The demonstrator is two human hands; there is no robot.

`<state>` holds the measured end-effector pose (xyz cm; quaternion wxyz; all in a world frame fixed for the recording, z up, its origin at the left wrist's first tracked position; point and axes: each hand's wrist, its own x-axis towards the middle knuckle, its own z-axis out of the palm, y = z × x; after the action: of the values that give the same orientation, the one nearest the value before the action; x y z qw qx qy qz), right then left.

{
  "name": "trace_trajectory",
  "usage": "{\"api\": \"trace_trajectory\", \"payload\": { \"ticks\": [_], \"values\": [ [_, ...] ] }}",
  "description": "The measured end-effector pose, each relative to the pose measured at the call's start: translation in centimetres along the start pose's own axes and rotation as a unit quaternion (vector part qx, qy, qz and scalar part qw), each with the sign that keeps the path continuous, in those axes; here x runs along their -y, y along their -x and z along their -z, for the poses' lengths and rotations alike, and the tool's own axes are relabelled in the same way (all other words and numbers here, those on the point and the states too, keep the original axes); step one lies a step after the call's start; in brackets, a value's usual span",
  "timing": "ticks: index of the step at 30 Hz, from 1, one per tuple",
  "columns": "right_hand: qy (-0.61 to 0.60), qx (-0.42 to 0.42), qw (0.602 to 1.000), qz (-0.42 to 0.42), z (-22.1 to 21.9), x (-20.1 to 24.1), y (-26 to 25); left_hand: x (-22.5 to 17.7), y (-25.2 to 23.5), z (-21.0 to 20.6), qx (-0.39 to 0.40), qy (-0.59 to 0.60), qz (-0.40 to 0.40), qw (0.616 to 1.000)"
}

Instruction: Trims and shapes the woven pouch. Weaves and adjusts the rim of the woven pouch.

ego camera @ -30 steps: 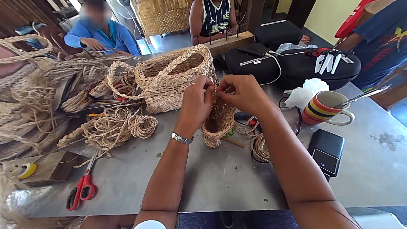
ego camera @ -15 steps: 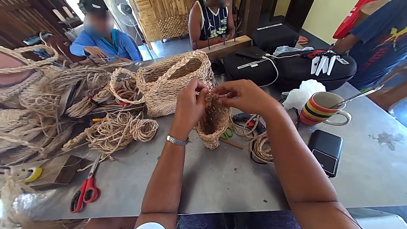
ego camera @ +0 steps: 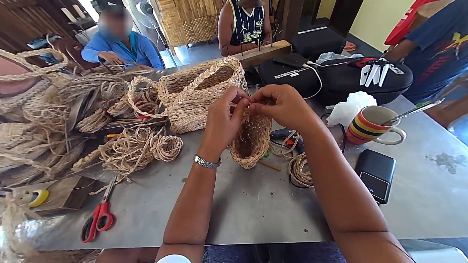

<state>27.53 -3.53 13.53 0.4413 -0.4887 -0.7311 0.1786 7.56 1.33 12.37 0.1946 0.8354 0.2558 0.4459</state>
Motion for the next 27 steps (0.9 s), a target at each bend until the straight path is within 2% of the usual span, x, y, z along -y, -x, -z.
{"api": "trace_trajectory", "payload": {
  "ticks": [5,11,16,22,25,27],
  "values": [
    [-0.034,-0.048,0.997,0.041,0.4,-0.1,0.0,0.2,-0.2,0.9,0.103,0.151,0.077,0.980],
    [-0.079,-0.068,0.994,0.034,0.4,0.1,0.0,0.7,-0.2,1.6,0.145,0.213,0.067,0.964],
    [-0.146,-0.053,0.988,0.005,0.3,0.5,0.1,0.4,-0.2,1.2,0.101,0.183,0.073,0.975],
    [-0.071,-0.136,0.975,0.163,-0.5,1.0,-0.3,-0.5,-0.3,0.8,0.006,0.043,-0.060,0.997],
    [-0.043,-0.142,0.979,0.139,-0.1,1.1,-0.1,-0.2,-0.4,1.0,0.000,0.024,-0.086,0.996],
    [-0.092,-0.116,0.980,0.136,0.3,1.2,0.0,0.2,-0.5,1.0,0.008,0.046,-0.085,0.995]
  ]
}}
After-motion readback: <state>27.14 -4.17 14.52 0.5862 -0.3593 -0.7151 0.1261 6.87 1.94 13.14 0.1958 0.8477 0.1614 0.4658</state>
